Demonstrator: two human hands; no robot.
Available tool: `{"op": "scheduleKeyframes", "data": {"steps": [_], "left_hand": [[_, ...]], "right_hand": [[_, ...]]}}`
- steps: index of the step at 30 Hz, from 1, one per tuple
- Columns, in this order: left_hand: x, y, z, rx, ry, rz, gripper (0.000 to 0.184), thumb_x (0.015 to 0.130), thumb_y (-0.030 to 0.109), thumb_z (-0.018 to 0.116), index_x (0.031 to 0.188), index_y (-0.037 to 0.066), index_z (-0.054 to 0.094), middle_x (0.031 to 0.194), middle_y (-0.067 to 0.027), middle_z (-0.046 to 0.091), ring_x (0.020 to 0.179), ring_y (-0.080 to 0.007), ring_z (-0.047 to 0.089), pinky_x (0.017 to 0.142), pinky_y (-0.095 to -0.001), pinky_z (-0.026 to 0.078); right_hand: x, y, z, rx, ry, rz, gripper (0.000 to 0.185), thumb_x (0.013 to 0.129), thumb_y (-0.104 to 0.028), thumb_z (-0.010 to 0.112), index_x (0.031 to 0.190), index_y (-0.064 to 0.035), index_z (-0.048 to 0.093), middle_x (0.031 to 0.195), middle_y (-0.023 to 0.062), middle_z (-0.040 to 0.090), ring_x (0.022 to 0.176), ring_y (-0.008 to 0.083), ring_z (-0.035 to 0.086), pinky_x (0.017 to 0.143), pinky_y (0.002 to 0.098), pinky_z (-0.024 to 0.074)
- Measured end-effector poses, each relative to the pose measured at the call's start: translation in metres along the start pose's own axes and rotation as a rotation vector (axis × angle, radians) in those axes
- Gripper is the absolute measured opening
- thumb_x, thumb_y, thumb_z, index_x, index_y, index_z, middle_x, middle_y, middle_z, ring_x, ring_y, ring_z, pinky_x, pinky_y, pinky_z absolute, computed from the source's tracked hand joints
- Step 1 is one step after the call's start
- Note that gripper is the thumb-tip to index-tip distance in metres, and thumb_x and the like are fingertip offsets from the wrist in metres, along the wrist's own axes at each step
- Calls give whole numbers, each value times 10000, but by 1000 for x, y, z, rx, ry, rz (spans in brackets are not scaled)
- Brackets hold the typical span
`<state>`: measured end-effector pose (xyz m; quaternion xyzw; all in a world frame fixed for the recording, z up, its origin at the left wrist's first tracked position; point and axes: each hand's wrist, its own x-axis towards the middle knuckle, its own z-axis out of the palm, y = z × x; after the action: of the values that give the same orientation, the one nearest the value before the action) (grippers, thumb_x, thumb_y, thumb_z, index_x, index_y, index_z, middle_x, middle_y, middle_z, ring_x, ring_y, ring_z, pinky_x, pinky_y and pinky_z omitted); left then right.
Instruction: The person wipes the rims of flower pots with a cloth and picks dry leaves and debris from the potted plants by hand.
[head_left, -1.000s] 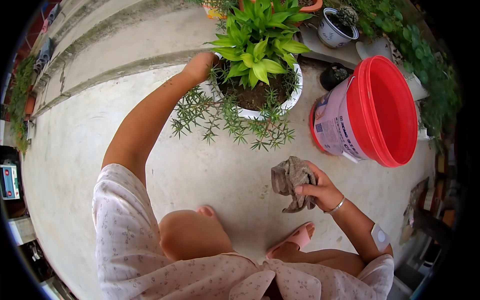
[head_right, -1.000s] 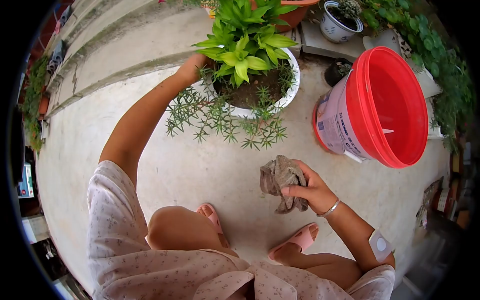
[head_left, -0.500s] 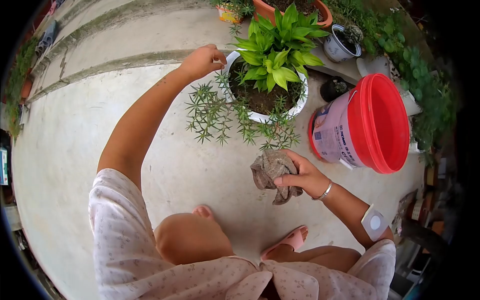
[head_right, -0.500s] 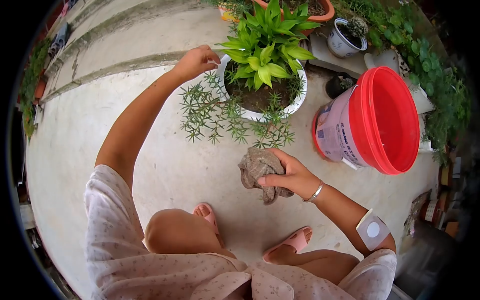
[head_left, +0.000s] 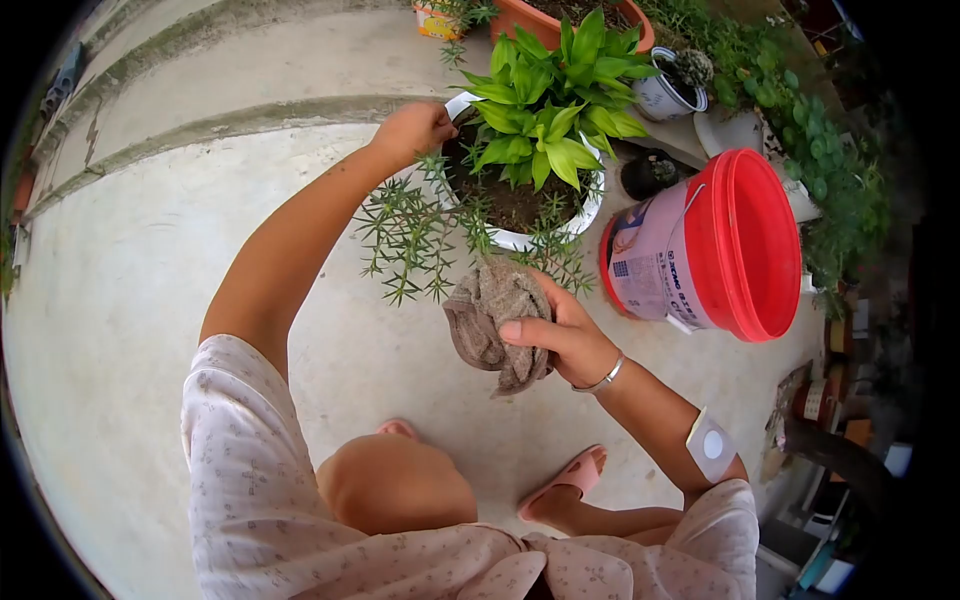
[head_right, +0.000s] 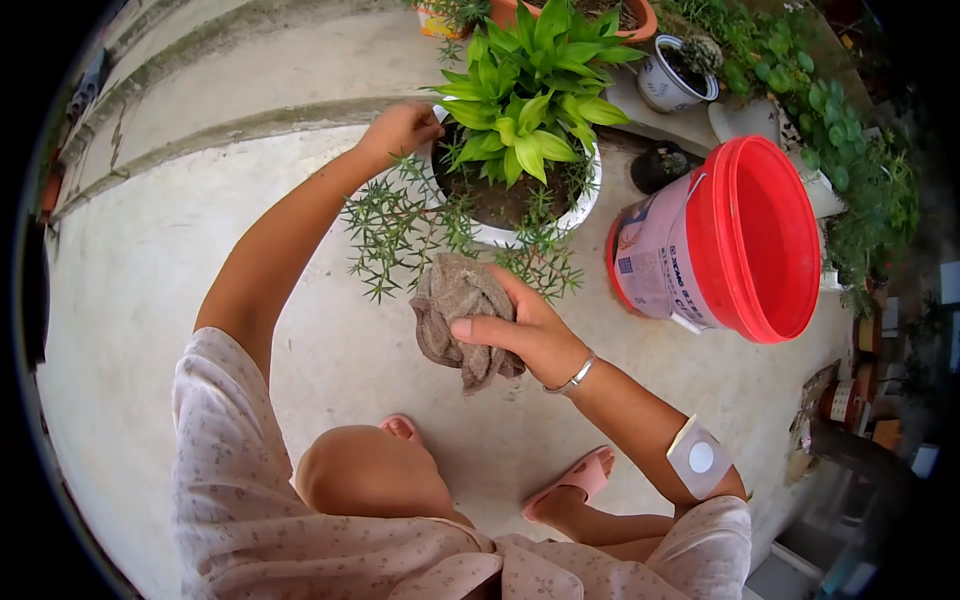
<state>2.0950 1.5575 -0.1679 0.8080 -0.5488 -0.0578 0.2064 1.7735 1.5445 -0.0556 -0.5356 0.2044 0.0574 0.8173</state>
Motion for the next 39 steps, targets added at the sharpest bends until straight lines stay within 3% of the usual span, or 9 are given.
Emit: {"op": "scheduleKeyframes", "data": {"steps": [2,5,11,15,18,23,29,36,39], "left_hand": [[-6,-16,-12,-398,154,-201,301,817,344,640,783,45,627,755,-145,561,660,-209,562,601,-347,460],[-39,-21,-61,-301,80,-501,314,838,343,640,841,29,641,724,-89,545,614,-150,504,571,-296,441],[-132,-14,-85,-1203,434,-425,454,899,349,553,1262,84,492,1170,-65,521,919,-173,559,819,-334,461],[-164,55,-111,-1512,453,-222,521,896,326,574,1312,60,407,1212,-91,491,1079,-171,504,867,-290,442],[-149,47,-106,-1526,458,-397,486,889,261,597,1281,26,434,1171,-94,530,1064,-174,527,866,-298,447],[-62,3,-74,-1327,536,-276,394,875,165,596,1223,3,504,1035,-83,616,896,-144,584,790,-274,470],[25,-50,32,-852,73,-222,382,864,112,582,1242,70,550,1035,-55,634,821,-115,572,760,-235,458],[-35,-25,20,-1111,165,-294,329,876,64,546,1205,55,560,959,-41,638,776,-117,595,714,-223,477],[-91,-36,24,-1342,-72,-573,280,901,103,512,1177,65,542,994,-53,634,879,-162,610,772,-321,514]], "right_hand": [[7,-2,6,37,-1,3,647,767,-182,709,1309,0,404,1155,70,564,1043,147,534,910,292,425],[19,-3,18,-12,-16,-34,655,774,-206,715,1313,-6,401,1161,71,560,1050,144,530,903,290,427],[78,-23,70,56,-34,-236,704,826,-223,678,1378,-6,298,1230,87,508,1132,171,492,986,325,376],[136,-26,89,42,-73,-434,756,844,-332,651,1375,39,261,1222,157,507,1131,190,484,952,296,392],[140,-32,95,55,-70,-279,782,871,-346,603,1405,51,191,1307,226,443,1225,265,425,981,301,365],[81,-28,68,-773,97,-627,673,870,-212,562,1416,-14,222,1461,224,212,1250,365,395,919,334,432],[-11,-17,-1,-763,212,-351,458,860,-63,576,1295,-77,432,1321,101,421,1144,204,519,834,298,488],[-99,36,-94,-625,321,-64,328,866,-118,559,1186,-57,521,1030,109,608,908,199,609,724,302,505],[-121,46,-128,-670,182,303,282,885,-188,544,1127,-44,572,921,99,644,873,188,619,758,299,487]]}}
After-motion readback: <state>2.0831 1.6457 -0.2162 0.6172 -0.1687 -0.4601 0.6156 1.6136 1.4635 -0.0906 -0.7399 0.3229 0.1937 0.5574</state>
